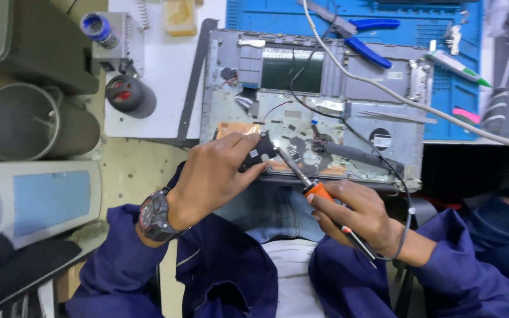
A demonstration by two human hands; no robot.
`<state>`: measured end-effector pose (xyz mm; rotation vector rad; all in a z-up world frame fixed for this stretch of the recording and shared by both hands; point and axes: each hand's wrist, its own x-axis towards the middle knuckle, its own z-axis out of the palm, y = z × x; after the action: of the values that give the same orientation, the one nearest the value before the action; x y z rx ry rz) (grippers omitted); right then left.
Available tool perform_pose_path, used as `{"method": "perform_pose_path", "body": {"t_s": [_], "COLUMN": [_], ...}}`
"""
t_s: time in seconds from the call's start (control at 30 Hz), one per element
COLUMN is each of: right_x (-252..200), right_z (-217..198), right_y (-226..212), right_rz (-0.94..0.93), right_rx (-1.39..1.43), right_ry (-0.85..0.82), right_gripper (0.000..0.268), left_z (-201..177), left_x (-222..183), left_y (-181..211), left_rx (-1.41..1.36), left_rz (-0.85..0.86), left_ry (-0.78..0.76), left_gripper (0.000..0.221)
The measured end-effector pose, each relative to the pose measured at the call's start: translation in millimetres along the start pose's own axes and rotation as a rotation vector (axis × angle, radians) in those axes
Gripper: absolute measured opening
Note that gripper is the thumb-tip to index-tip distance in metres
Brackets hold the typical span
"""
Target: Soldering a small component onto a laptop chassis using a soldering iron.
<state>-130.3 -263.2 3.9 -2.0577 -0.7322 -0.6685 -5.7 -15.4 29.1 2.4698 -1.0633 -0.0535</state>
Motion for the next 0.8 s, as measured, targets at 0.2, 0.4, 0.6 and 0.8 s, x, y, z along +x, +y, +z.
{"method": "perform_pose_path", "body": {"t_s": [0.2,0.4,0.6,0.8], "right_x": [-9,-6,-2,-1], "right_z": [2,-4,-10,-13], "right_y": [6,3,3,0], "right_rz": [-0.02,-0.038,-0.02,-0.002], "right_rx": [0.019,0.035,0.037,0.039], "right_ry": [0.052,0.068,0.067,0.027], "right_gripper": [0.018,0.019,0.019,0.022], "left_z": [-9,-7,-10,-6], "left_x": [0,1,3,2], "left_y": [2,2,4,5], "left_rx": [-0.02,-0.004,-0.034,0.003], "left_rz": [-0.037,-0.057,-0.053,-0.024], "left_ry": [-0.059,-0.061,-0.052,-0.005], "left_gripper": [0.047,0.044,0.043,0.043]}}
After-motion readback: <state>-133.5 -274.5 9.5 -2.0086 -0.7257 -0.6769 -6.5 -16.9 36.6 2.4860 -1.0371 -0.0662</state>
